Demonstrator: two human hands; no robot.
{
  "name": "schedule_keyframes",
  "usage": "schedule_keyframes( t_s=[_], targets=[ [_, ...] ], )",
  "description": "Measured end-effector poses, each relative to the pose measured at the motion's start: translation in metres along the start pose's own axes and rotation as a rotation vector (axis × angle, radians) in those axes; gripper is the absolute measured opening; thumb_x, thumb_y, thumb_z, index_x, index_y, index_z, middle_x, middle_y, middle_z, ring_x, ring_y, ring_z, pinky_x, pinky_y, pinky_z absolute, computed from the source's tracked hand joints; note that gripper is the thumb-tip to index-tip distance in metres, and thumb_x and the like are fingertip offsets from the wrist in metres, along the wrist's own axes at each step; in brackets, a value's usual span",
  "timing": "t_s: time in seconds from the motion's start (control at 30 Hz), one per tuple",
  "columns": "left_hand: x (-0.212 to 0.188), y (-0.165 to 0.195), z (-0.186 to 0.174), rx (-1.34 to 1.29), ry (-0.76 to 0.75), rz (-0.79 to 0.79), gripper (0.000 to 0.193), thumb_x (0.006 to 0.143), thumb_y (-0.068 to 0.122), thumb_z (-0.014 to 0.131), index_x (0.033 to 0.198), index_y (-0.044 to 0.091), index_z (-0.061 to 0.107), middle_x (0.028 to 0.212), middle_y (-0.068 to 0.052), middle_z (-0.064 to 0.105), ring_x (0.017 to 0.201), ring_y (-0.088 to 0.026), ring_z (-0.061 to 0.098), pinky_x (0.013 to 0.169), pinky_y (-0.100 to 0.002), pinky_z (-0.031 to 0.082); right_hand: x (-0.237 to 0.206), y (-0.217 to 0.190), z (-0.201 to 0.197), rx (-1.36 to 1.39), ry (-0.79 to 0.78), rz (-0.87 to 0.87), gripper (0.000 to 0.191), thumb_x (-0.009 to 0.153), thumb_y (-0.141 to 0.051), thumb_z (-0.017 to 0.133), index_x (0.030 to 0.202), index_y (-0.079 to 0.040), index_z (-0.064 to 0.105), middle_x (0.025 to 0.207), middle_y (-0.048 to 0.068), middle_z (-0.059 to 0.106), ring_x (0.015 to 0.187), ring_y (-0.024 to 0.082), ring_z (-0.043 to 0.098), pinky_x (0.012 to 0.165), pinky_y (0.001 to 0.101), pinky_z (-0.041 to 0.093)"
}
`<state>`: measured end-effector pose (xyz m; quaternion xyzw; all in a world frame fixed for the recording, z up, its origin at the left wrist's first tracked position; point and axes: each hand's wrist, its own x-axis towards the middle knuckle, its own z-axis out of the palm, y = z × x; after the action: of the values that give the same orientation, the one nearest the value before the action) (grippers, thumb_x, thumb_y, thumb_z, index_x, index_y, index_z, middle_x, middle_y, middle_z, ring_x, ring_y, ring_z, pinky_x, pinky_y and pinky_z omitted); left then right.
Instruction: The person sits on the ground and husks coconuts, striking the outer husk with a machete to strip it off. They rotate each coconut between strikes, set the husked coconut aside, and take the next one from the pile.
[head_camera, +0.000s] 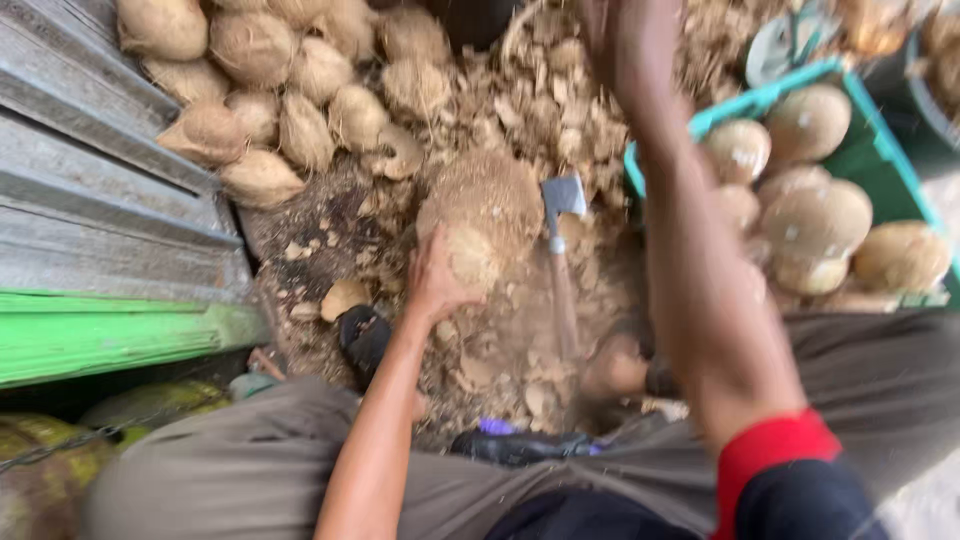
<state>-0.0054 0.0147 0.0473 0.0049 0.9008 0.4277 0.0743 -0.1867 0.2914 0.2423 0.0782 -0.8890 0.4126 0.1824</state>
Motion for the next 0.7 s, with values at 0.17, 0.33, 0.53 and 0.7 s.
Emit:
schedule_keyframes(
  t_s=[0.17,0.33,0.53,0.7],
  targets=[
    [0.002,0.003,0.002,-0.451,0.123,-0.115,0.136,0.042,0.035,0.101,0.151,0.012,0.023,0.15,-0.023,0.04,0.137,-0.036,0.047,0.109,-0.06,0.046,-0.212,0.078,0.072,0.068,-0.174,0.338,0.037,0.123,-0.029,0.042,0.143,-0.001,0.054,0.129,0.022,0.059,0.11,0.029,0.061,0.088,0.0467,0.051],
    [0.009,0.014,0.003,-0.519,0.143,-0.258,0.135,0.047,0.034,0.104,0.152,0.011,0.022,0.149,-0.022,0.037,0.136,-0.04,0.046,0.105,-0.064,0.041,-0.326,0.147,0.111,-0.286,-0.057,0.248,0.088,0.085,-0.035,0.082,0.143,0.005,0.03,0.116,0.031,0.056,0.103,0.043,0.059,0.083,0.0539,0.052],
    [0.006,0.01,-0.009,0.231,0.218,-0.081,0.131,0.047,0.064,0.092,0.152,0.016,0.029,0.131,-0.021,0.051,0.12,-0.034,0.052,0.097,-0.058,0.04,-0.277,0.095,0.086,0.035,-0.396,0.895,0.047,0.097,-0.02,0.061,0.137,-0.007,0.041,0.101,0.013,0.063,0.072,0.028,0.064,0.057,0.0463,0.057],
    [0.022,-0.031,0.015,0.126,0.421,-0.201,0.066,0.093,0.066,0.058,0.139,0.019,0.058,0.116,-0.008,0.067,0.101,-0.022,0.059,0.092,-0.049,0.046,-0.241,0.018,0.044,0.325,-0.288,0.72,0.043,0.099,-0.029,0.067,0.131,-0.008,0.048,0.085,0.007,0.057,0.062,0.014,0.057,0.052,0.0305,0.052]
  ],
)
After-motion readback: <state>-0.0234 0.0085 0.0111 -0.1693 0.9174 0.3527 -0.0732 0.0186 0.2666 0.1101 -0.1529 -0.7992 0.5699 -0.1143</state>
